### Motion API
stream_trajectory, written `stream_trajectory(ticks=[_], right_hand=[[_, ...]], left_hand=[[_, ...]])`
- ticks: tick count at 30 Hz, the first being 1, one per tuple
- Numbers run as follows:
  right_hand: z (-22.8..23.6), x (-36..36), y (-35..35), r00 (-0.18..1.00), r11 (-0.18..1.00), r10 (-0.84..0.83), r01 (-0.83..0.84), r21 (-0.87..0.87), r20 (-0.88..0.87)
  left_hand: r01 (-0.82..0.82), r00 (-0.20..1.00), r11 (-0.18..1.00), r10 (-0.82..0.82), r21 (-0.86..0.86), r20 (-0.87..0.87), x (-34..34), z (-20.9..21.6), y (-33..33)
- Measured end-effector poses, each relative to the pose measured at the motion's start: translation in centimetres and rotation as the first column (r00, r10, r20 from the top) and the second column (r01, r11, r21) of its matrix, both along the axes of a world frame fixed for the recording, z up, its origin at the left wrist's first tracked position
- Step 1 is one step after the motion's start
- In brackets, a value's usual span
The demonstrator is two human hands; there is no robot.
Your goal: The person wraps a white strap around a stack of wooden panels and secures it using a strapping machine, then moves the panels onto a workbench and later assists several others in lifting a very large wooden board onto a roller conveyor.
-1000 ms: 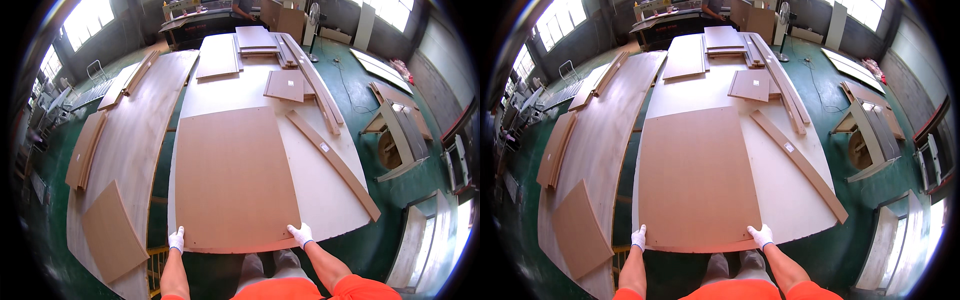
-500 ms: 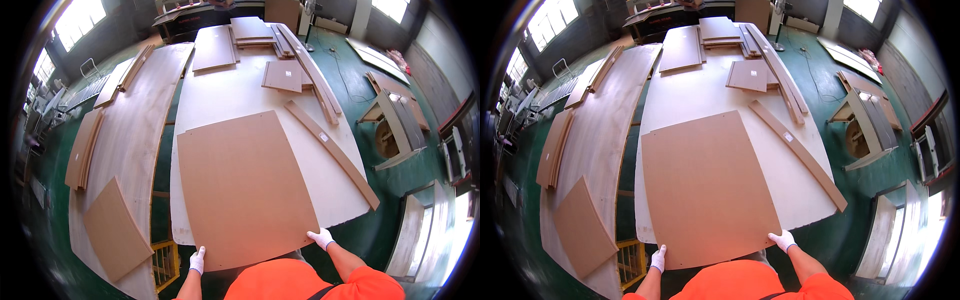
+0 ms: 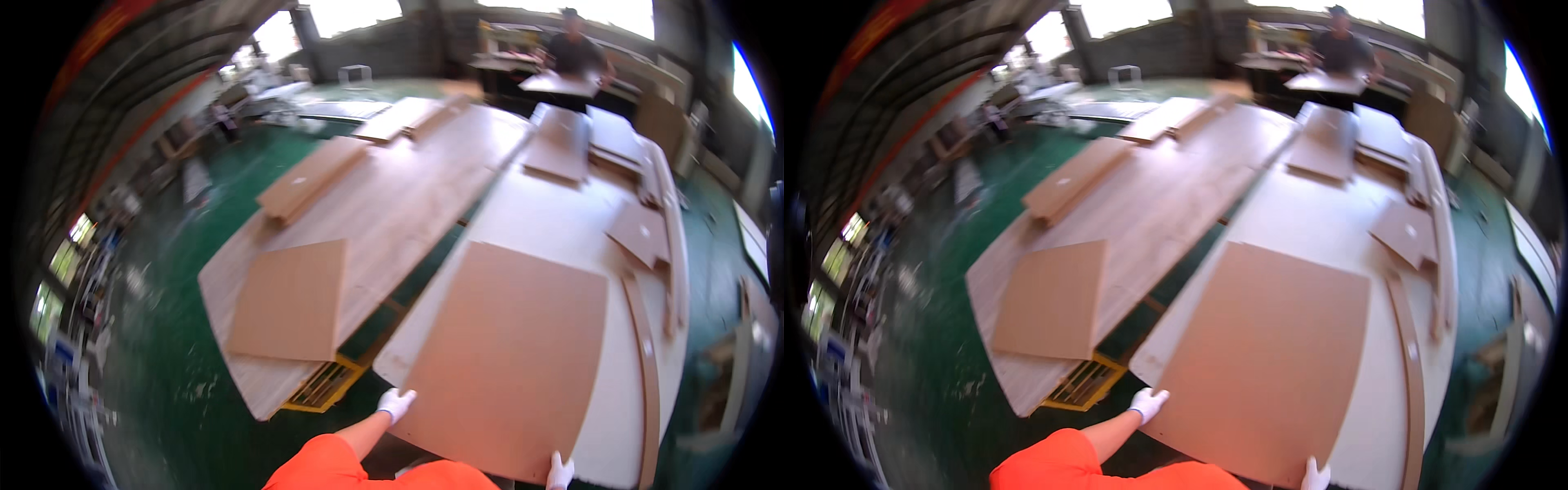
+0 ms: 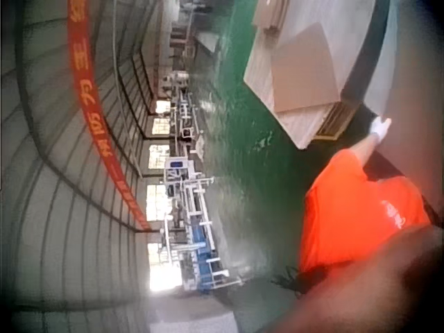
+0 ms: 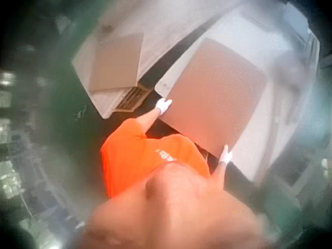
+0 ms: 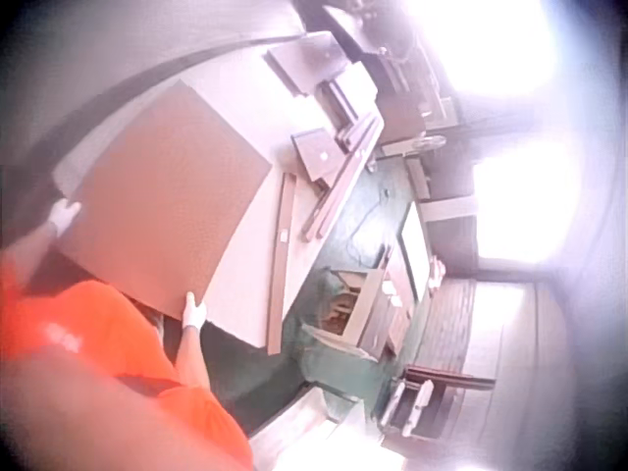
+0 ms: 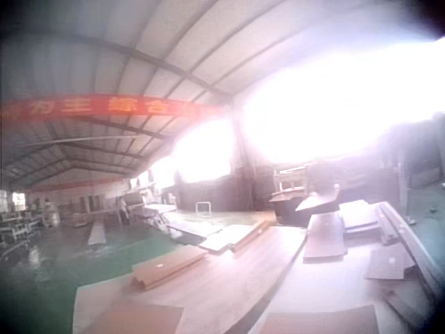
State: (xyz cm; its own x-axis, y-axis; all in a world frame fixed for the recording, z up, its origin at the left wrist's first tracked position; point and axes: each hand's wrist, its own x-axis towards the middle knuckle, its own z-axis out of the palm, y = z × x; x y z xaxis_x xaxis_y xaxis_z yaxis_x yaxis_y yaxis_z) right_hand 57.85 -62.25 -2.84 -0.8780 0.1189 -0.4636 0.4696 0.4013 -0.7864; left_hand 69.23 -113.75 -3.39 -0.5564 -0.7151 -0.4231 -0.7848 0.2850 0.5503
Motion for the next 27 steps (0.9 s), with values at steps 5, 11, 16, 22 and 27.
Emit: stream_trajectory(ticks=[5,11,16,22,27], right_hand=[[3.4,2.3,1.1,0.994,0.978,0.042,-0.061,0.202,0.1],[0.4,-2.3,7.7,0.99,0.986,0.122,-0.129,0.105,0.077],[1.5,-1.1,10.6,0.941,0.931,0.273,-0.311,0.191,0.201],[-1.2,1.3,18.7,0.83,0.985,0.144,-0.066,-0.161,0.538],[-3.0,-4.4,16.0,0.99,0.995,-0.047,0.034,0.094,0.136]], left_hand=[[-0.067,0.993,0.994,0.058,0.089,0.1,1.9,2.2,1.2],[-0.047,0.989,0.996,0.037,0.07,0.14,-0.3,5.2,6.8],[-0.028,0.967,0.985,0.07,-0.17,0.244,3.4,4.1,11.6],[-0.197,0.949,0.98,0.201,-0.039,0.242,8.0,3.7,15.8],[-0.292,0.925,0.929,0.214,0.228,0.313,7.9,3.1,14.3]])
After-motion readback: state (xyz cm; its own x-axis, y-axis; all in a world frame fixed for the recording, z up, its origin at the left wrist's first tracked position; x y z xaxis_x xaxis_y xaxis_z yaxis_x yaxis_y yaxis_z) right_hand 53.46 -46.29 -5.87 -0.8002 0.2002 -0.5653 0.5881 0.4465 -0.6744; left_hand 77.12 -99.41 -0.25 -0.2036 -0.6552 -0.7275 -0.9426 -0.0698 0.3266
